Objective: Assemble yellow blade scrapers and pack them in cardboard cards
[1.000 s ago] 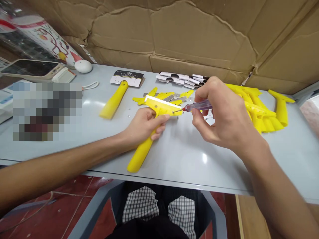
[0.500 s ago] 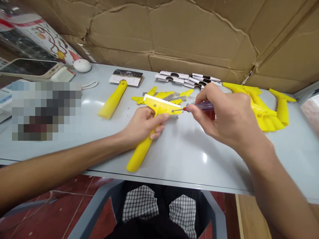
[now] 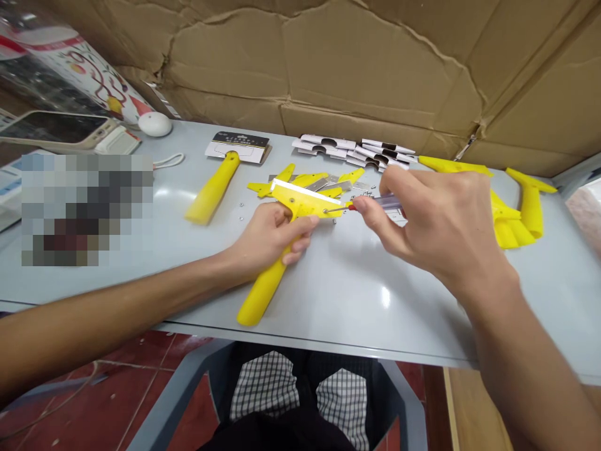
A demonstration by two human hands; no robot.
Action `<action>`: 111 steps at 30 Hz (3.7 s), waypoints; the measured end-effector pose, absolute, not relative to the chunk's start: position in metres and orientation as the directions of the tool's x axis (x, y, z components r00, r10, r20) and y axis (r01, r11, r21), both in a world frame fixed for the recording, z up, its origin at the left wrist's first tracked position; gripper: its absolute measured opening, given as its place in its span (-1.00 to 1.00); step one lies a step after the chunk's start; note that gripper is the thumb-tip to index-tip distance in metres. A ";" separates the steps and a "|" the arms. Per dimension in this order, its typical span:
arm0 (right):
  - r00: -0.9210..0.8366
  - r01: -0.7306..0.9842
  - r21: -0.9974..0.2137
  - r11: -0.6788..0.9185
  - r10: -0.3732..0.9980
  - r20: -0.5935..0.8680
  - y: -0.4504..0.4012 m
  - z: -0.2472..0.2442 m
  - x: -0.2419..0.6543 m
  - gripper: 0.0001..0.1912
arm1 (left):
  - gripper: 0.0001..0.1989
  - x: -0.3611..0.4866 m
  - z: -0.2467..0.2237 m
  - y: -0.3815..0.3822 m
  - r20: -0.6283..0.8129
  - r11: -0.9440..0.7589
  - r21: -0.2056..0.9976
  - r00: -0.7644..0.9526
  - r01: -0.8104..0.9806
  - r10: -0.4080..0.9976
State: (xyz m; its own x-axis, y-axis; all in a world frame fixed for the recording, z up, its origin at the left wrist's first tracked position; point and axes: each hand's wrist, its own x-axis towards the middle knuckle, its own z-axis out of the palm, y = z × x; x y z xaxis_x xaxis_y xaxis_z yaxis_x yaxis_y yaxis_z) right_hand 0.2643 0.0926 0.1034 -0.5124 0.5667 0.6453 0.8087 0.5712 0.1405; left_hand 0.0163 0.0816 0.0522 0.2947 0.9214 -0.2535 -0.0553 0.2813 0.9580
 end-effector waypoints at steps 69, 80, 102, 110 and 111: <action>-0.429 0.792 0.000 0.611 0.556 0.712 0.088 0.104 0.256 -0.69 | -0.71 0.017 0.052 0.081 -0.247 0.271 0.961 0.292 -0.046 0.924; -0.425 0.742 -0.136 0.656 0.618 0.661 0.084 0.103 0.253 -0.87 | -0.70 0.017 0.051 0.081 -0.229 0.258 0.964 0.295 -0.064 0.928; -0.454 0.794 0.068 0.604 0.516 0.727 0.086 0.107 0.256 -0.63 | -0.75 0.018 0.050 0.080 -0.213 0.252 0.961 0.283 -0.110 0.935; -0.540 0.648 -0.062 0.759 0.515 0.666 0.086 0.104 0.257 -0.89 | -0.73 0.017 0.049 0.080 -0.203 0.247 0.962 0.294 -0.120 0.934; -0.531 0.665 -0.054 0.745 0.522 0.668 0.085 0.104 0.256 -0.90 | -0.74 0.017 0.049 0.080 -0.203 0.246 0.962 0.289 -0.121 0.936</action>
State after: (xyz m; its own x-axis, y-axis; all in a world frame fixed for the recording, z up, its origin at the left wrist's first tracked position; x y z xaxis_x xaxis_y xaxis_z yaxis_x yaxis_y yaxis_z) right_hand 0.2555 0.0853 0.1044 -0.5306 0.5216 0.6681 0.6649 0.7450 -0.0537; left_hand 0.0173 0.0804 0.0494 0.2888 0.9356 -0.2030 -0.1214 0.2461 0.9616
